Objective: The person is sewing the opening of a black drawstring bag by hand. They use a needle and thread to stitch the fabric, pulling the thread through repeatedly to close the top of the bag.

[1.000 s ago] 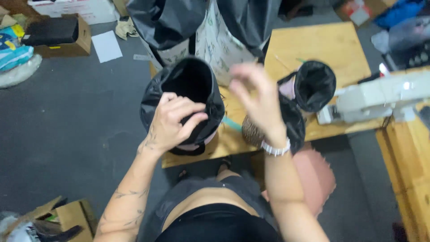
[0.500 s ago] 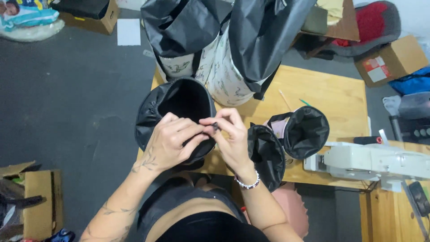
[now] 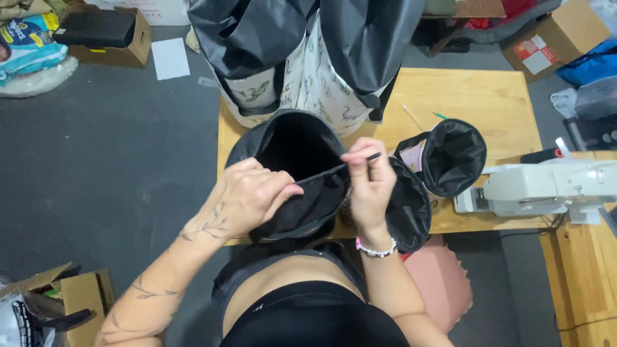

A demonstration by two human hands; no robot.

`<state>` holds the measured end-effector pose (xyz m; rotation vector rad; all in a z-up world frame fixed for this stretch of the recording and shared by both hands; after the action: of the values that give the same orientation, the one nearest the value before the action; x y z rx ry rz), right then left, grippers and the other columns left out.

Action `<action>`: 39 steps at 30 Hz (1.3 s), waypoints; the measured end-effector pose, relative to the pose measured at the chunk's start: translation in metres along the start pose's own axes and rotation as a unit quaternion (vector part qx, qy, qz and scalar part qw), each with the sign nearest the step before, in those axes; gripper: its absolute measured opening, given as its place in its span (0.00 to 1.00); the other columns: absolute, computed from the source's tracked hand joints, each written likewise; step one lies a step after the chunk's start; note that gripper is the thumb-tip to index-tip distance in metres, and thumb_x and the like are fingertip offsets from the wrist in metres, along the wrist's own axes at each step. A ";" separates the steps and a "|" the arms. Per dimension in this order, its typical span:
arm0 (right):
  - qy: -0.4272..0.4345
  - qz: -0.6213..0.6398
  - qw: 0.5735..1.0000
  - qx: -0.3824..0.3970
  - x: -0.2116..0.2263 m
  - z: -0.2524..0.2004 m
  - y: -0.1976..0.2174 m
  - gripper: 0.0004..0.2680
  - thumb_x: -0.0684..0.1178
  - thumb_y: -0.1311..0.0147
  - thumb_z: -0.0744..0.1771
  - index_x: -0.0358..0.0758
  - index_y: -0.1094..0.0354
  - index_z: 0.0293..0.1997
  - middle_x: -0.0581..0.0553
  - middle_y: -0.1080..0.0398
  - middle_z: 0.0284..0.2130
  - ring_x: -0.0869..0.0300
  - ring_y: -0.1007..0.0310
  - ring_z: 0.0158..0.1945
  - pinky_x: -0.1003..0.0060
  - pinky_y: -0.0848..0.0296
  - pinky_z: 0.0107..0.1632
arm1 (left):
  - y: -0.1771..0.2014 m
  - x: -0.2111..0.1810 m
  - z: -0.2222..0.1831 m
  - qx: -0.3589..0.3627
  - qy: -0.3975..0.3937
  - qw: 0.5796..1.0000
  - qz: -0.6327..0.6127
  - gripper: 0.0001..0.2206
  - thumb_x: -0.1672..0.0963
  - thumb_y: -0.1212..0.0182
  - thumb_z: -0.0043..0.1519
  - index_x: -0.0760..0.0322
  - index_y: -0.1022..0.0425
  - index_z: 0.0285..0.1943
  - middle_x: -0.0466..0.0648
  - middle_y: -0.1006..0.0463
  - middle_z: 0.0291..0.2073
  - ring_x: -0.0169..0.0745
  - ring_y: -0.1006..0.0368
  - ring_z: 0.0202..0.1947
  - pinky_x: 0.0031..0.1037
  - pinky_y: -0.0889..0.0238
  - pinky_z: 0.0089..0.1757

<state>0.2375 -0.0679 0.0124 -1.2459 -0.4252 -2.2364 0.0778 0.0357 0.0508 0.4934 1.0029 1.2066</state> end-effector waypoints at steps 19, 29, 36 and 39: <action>-0.006 -0.058 0.998 0.035 0.005 0.015 -0.009 0.06 0.46 0.42 0.68 0.36 0.25 0.33 0.42 0.34 0.36 0.58 0.34 0.43 0.61 0.35 0.52 | 0.017 0.034 -0.021 0.010 -0.051 0.994 0.092 0.14 0.52 0.47 0.68 0.53 0.27 0.27 0.40 0.29 0.14 0.33 0.28 0.21 0.22 0.33 0.38; 0.132 -0.211 0.968 0.012 0.044 0.007 -0.011 0.05 0.40 0.34 0.64 0.39 0.21 0.41 0.44 0.28 0.36 0.54 0.30 0.42 0.59 0.30 0.52 | 0.013 0.032 -0.013 0.048 -0.041 0.998 0.006 0.07 0.55 0.45 0.67 0.57 0.23 0.40 0.42 0.24 0.22 0.37 0.25 0.28 0.27 0.33 0.42; 0.267 -0.348 0.873 0.212 0.073 -0.042 -0.098 0.14 0.53 0.50 0.70 0.37 0.32 0.60 0.45 0.26 0.43 0.53 0.28 0.56 0.39 0.53 0.70 | 0.011 0.021 -0.015 0.055 -0.103 0.993 -0.011 0.05 0.56 0.44 0.66 0.59 0.23 0.41 0.44 0.25 0.24 0.39 0.26 0.29 0.27 0.33 0.39; 0.272 -0.379 0.859 0.213 0.062 -0.043 -0.093 0.13 0.57 0.50 0.68 0.45 0.27 0.52 0.51 0.30 0.30 0.59 0.30 0.45 0.40 0.53 0.68 | 0.011 0.022 -0.017 0.070 -0.125 0.989 -0.022 0.06 0.56 0.44 0.67 0.60 0.24 0.39 0.44 0.27 0.23 0.41 0.27 0.28 0.28 0.33 0.36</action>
<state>0.1262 -0.0339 0.0413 -0.1641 -1.2533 -2.7477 0.0576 0.0570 0.0426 0.7120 0.8800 1.0113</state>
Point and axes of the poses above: each hand's wrist, its own z-axis towards the middle knuckle, its own y-axis out of the back of the hand, x = y × z, the point moved 9 cm from there along z, towards the middle knuckle
